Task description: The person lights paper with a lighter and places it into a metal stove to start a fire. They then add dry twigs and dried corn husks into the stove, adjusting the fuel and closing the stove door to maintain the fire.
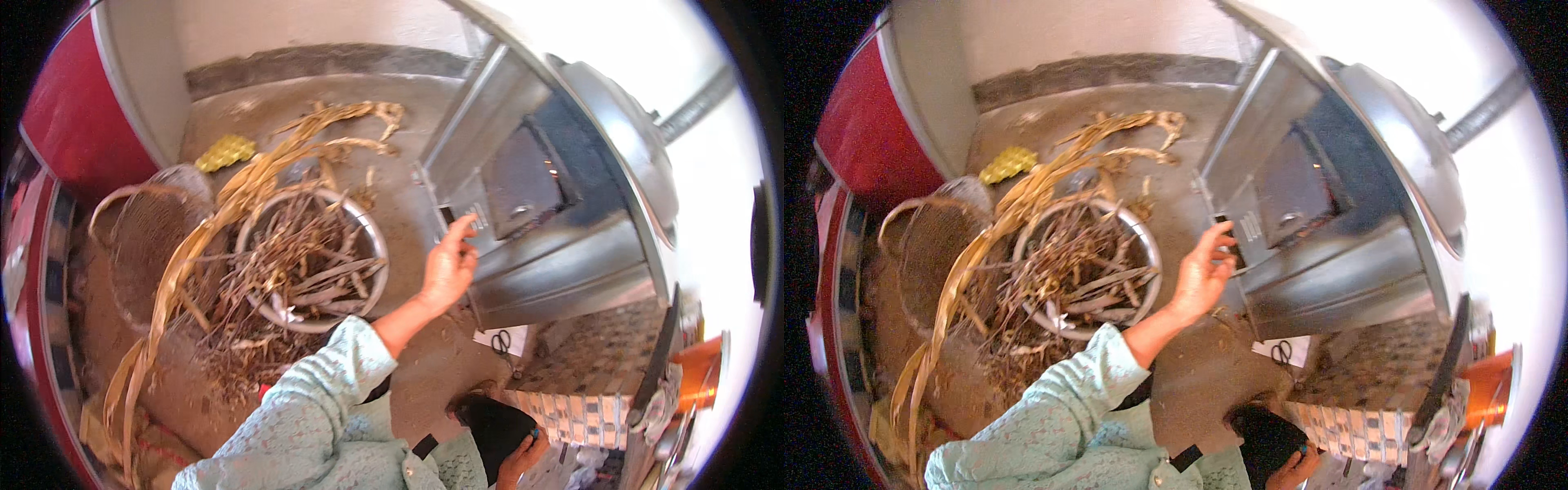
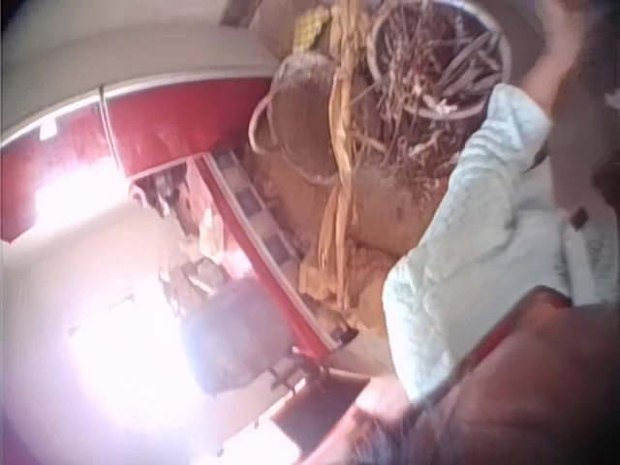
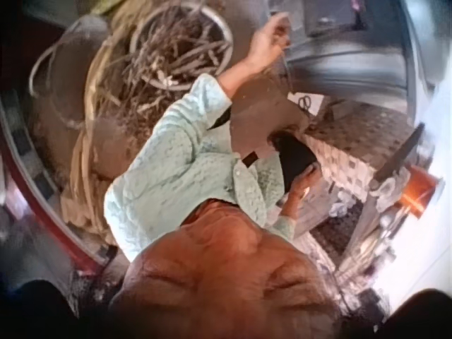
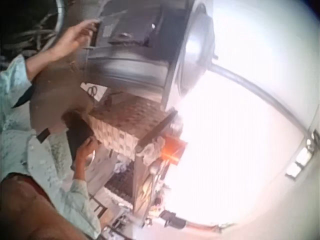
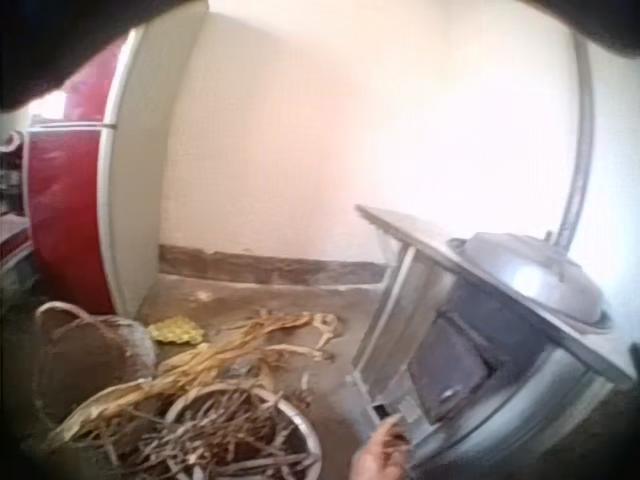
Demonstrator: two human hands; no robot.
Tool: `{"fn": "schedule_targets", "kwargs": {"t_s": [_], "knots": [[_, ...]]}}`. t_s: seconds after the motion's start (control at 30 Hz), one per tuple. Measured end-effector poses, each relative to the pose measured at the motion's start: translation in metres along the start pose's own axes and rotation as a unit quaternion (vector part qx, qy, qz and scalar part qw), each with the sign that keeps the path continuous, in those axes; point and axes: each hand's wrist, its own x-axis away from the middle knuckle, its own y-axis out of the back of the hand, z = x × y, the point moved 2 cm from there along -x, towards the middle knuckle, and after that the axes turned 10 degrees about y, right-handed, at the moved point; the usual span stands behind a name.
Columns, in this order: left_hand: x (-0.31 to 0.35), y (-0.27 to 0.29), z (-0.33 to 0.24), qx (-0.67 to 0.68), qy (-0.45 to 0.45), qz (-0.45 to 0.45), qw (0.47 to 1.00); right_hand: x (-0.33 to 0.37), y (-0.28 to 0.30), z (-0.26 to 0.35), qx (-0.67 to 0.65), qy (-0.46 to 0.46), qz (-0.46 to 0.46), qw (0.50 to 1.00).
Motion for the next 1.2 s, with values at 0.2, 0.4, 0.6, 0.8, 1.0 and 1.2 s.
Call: {"fn": "schedule_targets", "kwargs": {"t_s": [0.2, 0.4, 0.6, 0.8, 1.0, 1.2], "knots": [[-0.005, -0.011, -0.002, -0.019, -0.01, -0.001, 1.0, -0.009, -0.003, -0.005, 0.004, 0.004, -0.03, 1.0], [-0.001, -0.009, -0.009, 0.013, -0.005, 0.002, 1.0, -0.019, 0.008, 0.002, 0.012, 0.027, -0.049, 0.998], [0.003, -0.003, 0.0, 0.018, -0.016, 0.025, 0.999, -0.01, 0.005, 0.006, 0.011, 0.005, -0.046, 0.999], [0.002, -0.004, 0.0, 0.009, -0.026, 0.024, 0.999, -0.008, 0.007, 0.007, 0.027, 0.017, -0.052, 0.998], [-0.004, -0.004, 0.004, 0.002, -0.042, 0.025, 0.999, -0.012, 0.007, 0.006, 0.014, 0.018, -0.054, 0.998], [-0.002, -0.009, 0.003, 0.016, -0.02, 0.025, 0.999, -0.011, 0.008, 0.003, 0.012, 0.012, -0.048, 0.999]]}}
